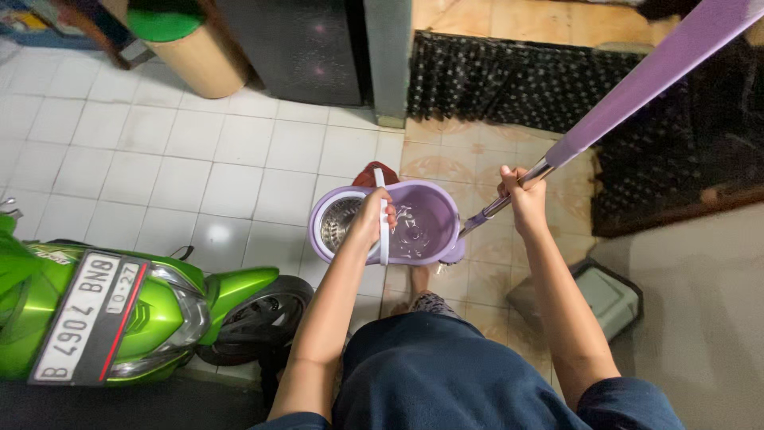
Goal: The person carries a mop and bucket into a bathroom, fills the bucket with water using a blue scoop, and adds a cleaning agent from a small packet. They then wring the mop in the bucket and carry the equipment back to the main room.
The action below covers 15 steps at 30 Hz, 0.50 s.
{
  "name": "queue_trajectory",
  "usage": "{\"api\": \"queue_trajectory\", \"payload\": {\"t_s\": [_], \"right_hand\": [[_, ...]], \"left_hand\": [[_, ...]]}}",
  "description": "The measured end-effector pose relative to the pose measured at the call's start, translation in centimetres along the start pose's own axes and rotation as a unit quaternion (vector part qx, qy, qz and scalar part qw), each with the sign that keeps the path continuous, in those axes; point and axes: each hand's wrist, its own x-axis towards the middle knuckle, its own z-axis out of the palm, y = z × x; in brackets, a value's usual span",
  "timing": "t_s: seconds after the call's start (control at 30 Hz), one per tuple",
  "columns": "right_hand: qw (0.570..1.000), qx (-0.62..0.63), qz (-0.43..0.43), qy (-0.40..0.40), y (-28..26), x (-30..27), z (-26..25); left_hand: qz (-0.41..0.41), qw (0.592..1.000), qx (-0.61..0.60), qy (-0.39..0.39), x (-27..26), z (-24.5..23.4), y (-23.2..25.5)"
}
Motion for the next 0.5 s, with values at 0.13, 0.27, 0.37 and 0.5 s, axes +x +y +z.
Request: {"api": "queue_trajectory", "payload": {"t_s": [0.13,0.27,0.37,0.5], "right_hand": [[0.999,0.006,-0.015,-0.041,-0.3,5.3,4.5],[0.997,-0.002,-0.008,-0.071,0.1,11.0,9.8],[0.995,-0.003,0.008,-0.104,0.7,14.8,14.1],[0.988,-0.003,0.015,-0.153,1.4,20.6,20.6]], "left_hand": [[0.017,0.999,-0.017,0.027,1.9,-3.4,4.6],[0.023,0.997,-0.045,0.055,4.6,-6.7,8.6],[0.038,0.995,-0.064,0.071,6.3,-8.9,10.9],[0.053,0.989,-0.089,0.102,9.3,-11.7,15.6]]}}
